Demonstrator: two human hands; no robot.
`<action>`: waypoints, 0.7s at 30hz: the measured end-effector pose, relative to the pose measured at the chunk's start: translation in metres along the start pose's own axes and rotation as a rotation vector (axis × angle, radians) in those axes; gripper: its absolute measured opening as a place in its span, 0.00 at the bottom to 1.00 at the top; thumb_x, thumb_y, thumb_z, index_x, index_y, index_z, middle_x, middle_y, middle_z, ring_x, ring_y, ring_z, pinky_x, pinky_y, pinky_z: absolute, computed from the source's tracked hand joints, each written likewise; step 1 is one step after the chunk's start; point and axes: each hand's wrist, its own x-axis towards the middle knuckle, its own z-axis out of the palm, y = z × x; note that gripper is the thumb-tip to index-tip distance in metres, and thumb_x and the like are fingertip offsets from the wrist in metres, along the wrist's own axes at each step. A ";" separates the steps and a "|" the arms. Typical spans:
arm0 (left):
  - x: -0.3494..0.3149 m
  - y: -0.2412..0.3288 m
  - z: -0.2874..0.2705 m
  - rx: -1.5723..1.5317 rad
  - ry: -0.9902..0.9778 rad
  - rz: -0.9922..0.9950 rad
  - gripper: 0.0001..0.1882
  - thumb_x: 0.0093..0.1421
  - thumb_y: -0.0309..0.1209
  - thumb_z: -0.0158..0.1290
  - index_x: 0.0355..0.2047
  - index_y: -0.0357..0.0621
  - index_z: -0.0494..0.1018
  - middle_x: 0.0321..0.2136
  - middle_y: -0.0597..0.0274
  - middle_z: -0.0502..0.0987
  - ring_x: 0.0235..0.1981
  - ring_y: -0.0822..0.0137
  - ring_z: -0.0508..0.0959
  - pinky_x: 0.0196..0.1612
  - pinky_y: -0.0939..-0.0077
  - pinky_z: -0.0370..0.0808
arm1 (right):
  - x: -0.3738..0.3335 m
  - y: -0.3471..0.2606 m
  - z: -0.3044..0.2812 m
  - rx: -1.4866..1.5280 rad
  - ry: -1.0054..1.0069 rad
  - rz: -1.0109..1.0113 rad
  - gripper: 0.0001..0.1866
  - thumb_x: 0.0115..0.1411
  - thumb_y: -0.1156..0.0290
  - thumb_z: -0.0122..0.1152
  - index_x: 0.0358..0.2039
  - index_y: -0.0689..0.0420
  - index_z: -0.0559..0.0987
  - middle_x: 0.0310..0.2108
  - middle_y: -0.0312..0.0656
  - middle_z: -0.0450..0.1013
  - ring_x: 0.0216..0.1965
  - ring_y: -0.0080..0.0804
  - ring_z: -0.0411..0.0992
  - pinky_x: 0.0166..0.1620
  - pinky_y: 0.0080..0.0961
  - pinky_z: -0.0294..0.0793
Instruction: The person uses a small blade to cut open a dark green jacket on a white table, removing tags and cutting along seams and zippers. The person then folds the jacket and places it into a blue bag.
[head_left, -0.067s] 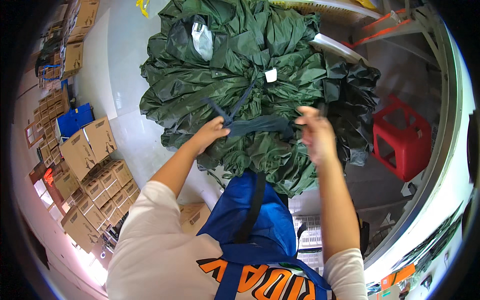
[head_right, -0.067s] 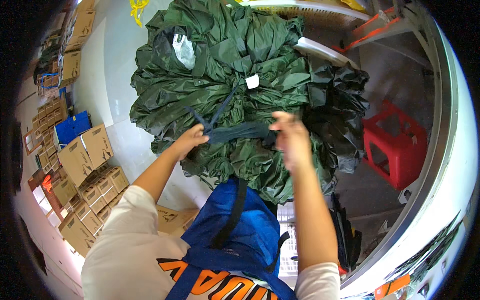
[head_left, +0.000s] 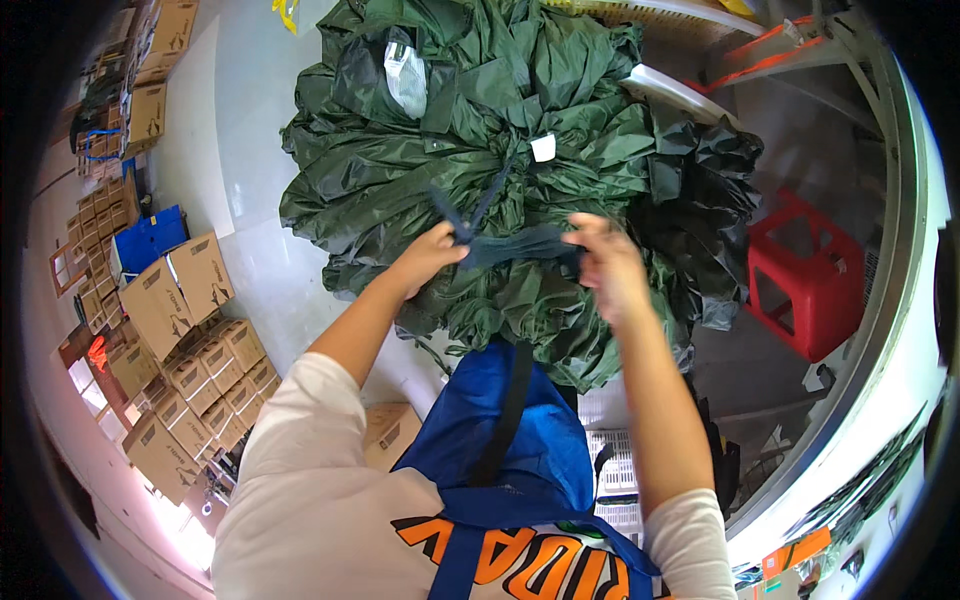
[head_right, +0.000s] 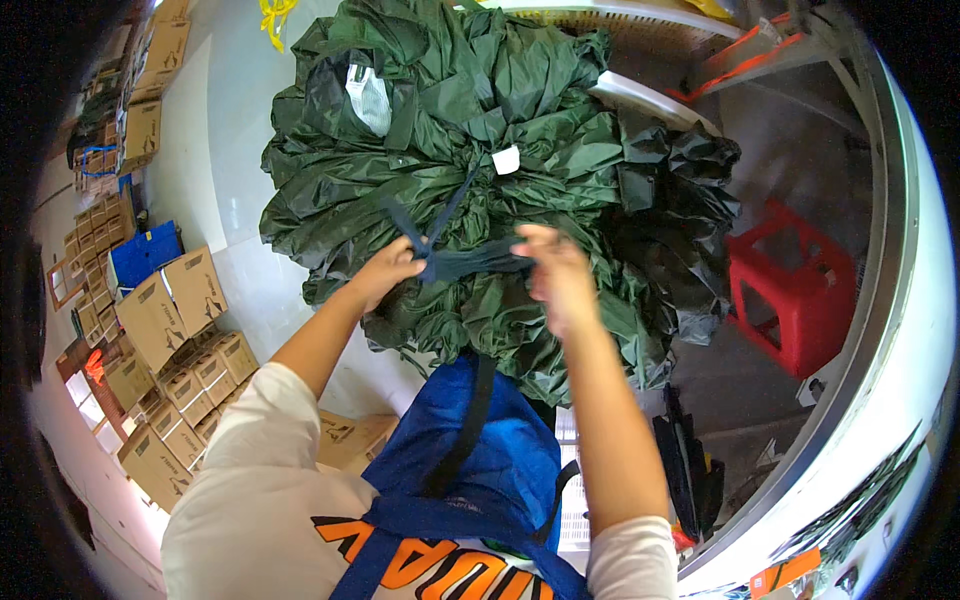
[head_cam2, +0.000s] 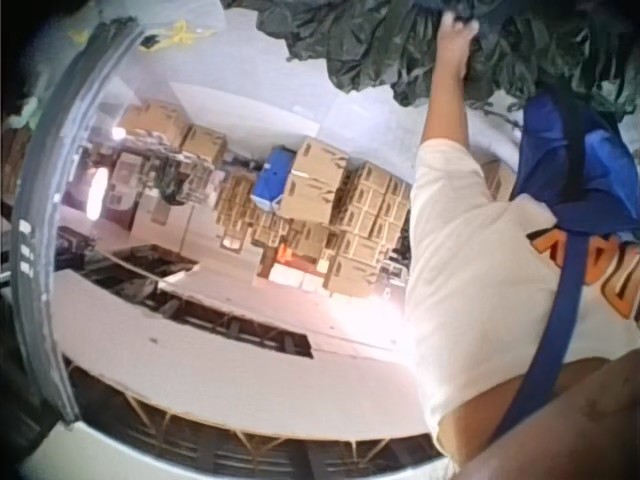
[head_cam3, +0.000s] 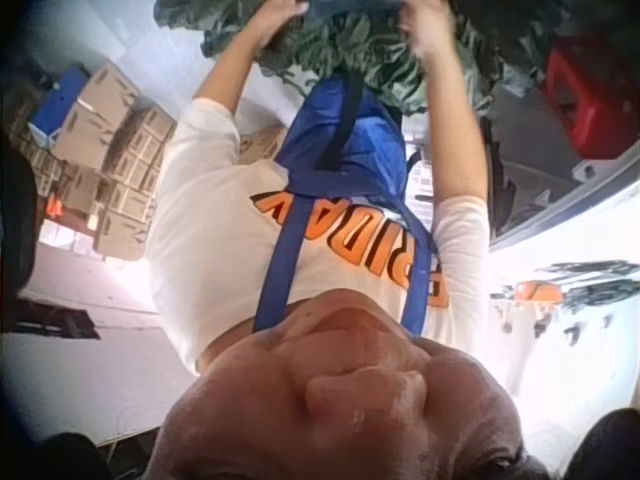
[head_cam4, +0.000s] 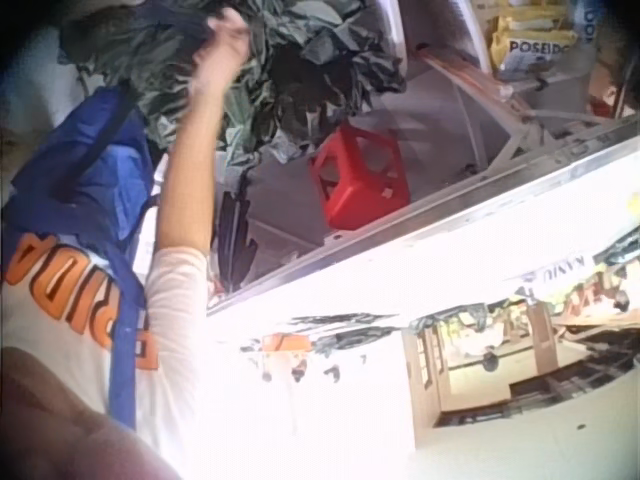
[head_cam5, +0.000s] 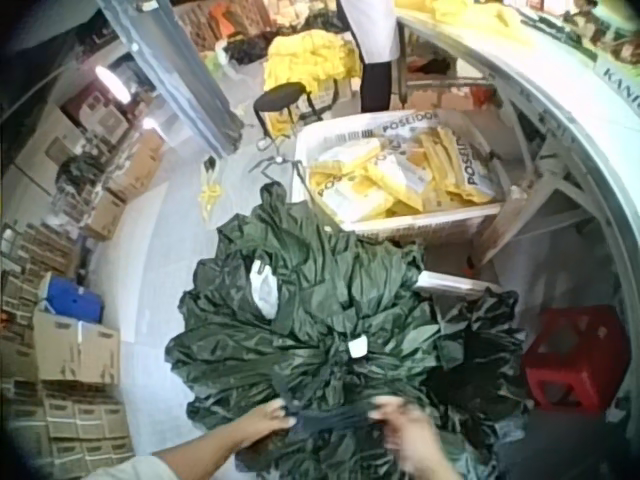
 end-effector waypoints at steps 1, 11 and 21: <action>0.005 0.005 0.012 0.000 0.030 0.057 0.17 0.54 0.26 0.54 0.45 0.38 0.71 0.40 0.61 0.75 0.42 0.69 0.73 0.50 0.76 0.66 | 0.009 0.018 0.022 -0.008 -0.025 0.035 0.12 0.62 0.64 0.53 0.43 0.53 0.75 0.31 0.34 0.75 0.12 0.12 0.52 0.15 0.12 0.50; -0.110 -0.080 -0.072 1.480 -0.146 0.251 0.15 0.44 0.31 0.56 0.36 0.47 0.77 0.43 0.58 0.75 0.45 0.57 0.74 0.41 0.65 0.72 | 0.050 -0.063 -0.009 0.720 -0.039 -0.257 0.06 0.60 0.70 0.55 0.38 0.52 0.73 0.26 0.30 0.73 0.09 0.12 0.49 0.12 0.12 0.49; 0.027 0.069 0.088 1.784 -0.082 0.716 0.14 0.52 0.43 0.54 0.24 0.44 0.76 0.30 0.56 0.76 0.35 0.58 0.74 0.33 0.63 0.74 | -0.057 -0.104 -0.126 0.134 0.226 -0.554 0.19 0.64 0.67 0.48 0.55 0.57 0.67 0.37 0.39 0.76 0.12 0.10 0.50 0.14 0.10 0.48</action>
